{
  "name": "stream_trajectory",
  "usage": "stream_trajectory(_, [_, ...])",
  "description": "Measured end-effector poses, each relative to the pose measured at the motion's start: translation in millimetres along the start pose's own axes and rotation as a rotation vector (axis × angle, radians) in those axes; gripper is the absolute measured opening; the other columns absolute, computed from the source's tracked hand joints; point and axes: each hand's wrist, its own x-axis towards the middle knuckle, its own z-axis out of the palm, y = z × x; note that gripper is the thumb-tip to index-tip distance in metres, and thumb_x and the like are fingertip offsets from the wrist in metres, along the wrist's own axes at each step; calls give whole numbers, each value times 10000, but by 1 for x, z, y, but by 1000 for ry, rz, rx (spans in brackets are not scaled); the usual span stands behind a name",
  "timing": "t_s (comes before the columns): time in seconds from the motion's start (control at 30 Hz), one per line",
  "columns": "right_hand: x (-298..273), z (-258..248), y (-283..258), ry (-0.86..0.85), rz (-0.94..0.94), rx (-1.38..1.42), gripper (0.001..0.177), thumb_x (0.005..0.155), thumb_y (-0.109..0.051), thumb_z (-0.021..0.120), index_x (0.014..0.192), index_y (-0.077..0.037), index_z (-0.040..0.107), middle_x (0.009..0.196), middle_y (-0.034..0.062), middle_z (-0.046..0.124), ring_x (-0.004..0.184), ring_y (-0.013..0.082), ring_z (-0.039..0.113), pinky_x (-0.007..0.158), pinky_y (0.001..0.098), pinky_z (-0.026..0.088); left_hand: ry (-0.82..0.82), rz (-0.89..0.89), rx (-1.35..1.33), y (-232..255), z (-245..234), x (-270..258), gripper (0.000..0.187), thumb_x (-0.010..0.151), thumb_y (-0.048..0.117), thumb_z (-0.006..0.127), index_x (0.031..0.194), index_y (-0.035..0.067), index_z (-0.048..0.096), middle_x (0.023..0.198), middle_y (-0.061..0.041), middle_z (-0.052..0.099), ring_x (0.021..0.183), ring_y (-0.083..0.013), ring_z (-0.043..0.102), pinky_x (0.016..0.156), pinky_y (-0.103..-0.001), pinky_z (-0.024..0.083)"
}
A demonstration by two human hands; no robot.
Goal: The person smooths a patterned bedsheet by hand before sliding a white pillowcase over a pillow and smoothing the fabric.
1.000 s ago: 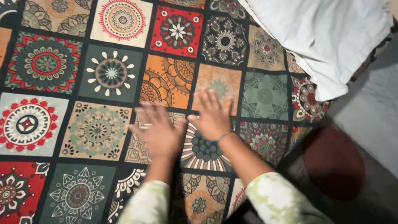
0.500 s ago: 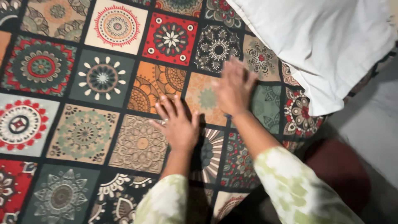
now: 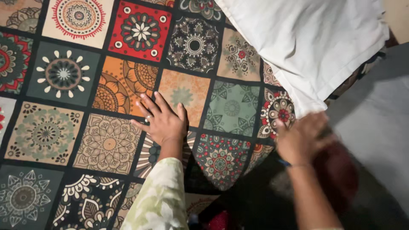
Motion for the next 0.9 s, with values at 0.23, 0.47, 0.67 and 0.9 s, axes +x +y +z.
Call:
stream_trajectory(0.23, [73,28,-197,199,-613,288,815,995,-523,557,1584,-13,319,1682,190,219,1551,354,181,1174,712,108,67,22,-22,-8,17,-3,788,938,603,465,1596,186,349,1704,-144,159,1568,-330,53,1145,-749,9])
stream_trajectory(0.47, [74,35,6,-100,27,353,829,994,-612,565,1491,41,447,1457,311,550,1399,470,462,1173,547,332,86,19,-15,-7,16,-3,756,946,572,485,1590,192,382,1699,-147,186,1574,-335,84,1144,-758,25])
stream_trajectory(0.67, [42,52,9,118,139,369,1005,1010,-611,591,1605,106,214,1633,419,83,1525,571,33,1137,794,76,110,10,-12,-4,16,-3,768,919,571,519,1578,195,403,1701,-146,204,1571,-333,109,1148,-754,34])
stream_trajectory(0.9, [103,30,-156,205,-498,302,875,959,-521,667,1590,-36,303,1670,263,181,1542,414,107,1101,787,41,149,18,-7,-4,21,-5,770,928,552,550,1589,178,425,1703,-151,231,1582,-333,116,1164,-752,48])
